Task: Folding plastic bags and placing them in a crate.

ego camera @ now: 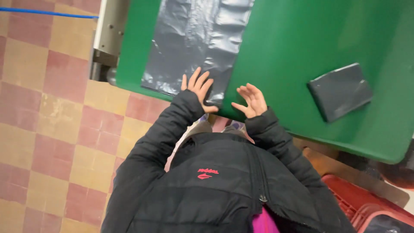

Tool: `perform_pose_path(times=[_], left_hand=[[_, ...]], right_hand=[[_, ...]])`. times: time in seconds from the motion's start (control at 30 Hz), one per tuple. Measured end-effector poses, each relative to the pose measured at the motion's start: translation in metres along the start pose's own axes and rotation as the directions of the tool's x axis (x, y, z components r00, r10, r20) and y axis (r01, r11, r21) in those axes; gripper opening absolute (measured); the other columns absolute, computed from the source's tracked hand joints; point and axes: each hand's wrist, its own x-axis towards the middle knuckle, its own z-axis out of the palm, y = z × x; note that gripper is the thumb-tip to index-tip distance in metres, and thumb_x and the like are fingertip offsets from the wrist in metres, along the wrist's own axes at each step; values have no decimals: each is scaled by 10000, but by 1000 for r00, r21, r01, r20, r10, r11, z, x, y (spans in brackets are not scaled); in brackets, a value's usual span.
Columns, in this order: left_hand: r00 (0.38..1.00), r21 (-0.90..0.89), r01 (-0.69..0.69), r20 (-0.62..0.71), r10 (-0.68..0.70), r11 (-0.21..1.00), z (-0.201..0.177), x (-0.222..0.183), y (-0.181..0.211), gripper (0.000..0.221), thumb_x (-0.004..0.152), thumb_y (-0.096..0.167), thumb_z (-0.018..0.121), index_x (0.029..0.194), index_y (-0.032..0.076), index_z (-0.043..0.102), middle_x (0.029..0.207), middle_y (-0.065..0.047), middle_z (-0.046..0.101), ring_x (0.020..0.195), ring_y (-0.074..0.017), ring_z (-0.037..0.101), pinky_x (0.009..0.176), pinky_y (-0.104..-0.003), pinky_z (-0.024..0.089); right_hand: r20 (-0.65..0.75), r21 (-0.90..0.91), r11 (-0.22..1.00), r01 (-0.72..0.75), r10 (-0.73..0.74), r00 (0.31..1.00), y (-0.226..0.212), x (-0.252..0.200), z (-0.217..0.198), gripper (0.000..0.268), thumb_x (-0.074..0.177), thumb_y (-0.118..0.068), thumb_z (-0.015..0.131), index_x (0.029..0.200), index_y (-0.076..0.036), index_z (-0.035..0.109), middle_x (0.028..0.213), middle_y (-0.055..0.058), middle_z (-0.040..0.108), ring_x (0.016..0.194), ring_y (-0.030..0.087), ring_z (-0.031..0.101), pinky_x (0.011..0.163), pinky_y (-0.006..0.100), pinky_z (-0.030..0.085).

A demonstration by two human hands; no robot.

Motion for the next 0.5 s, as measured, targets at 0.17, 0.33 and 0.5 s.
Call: perform_pose_path(times=[0.17, 0.33, 0.5], left_hand=[[996, -15, -51, 75, 52, 999, 8, -44, -47, 780, 743, 501, 779, 1354, 51, 595, 1522, -173, 458, 1470, -398, 293, 1111, -695, 247], [991, -133, -93, -106, 79, 987, 22, -33, -65, 319, 880, 221, 698, 1181, 124, 658, 1369, -45, 630, 1395, -315, 499, 1106, -563, 421], [998, -279, -38, -61, 21, 960, 20, -25, -74, 239, 931, 182, 704, 1156, 108, 674, 1176, -60, 686, 1284, -306, 605, 997, -447, 514]], right_hand=[[124, -180, 982, 63, -41, 991, 27, 33, 66, 758, 962, -138, 643, 1637, -94, 301, 1641, 123, 404, 1569, 293, 388, 1243, 516, 354], [241, -782, 567, 258, -108, 965, 12, 56, 130, 843, 806, -86, 670, 1564, -12, 309, 1580, 205, 395, 1448, 368, 429, 1192, 438, 377], [286, -956, 60, 288, -38, 957, -11, 85, 171, 603, 724, -76, 686, 1309, 3, 561, 1258, 225, 609, 1120, 379, 626, 986, 414, 499]])
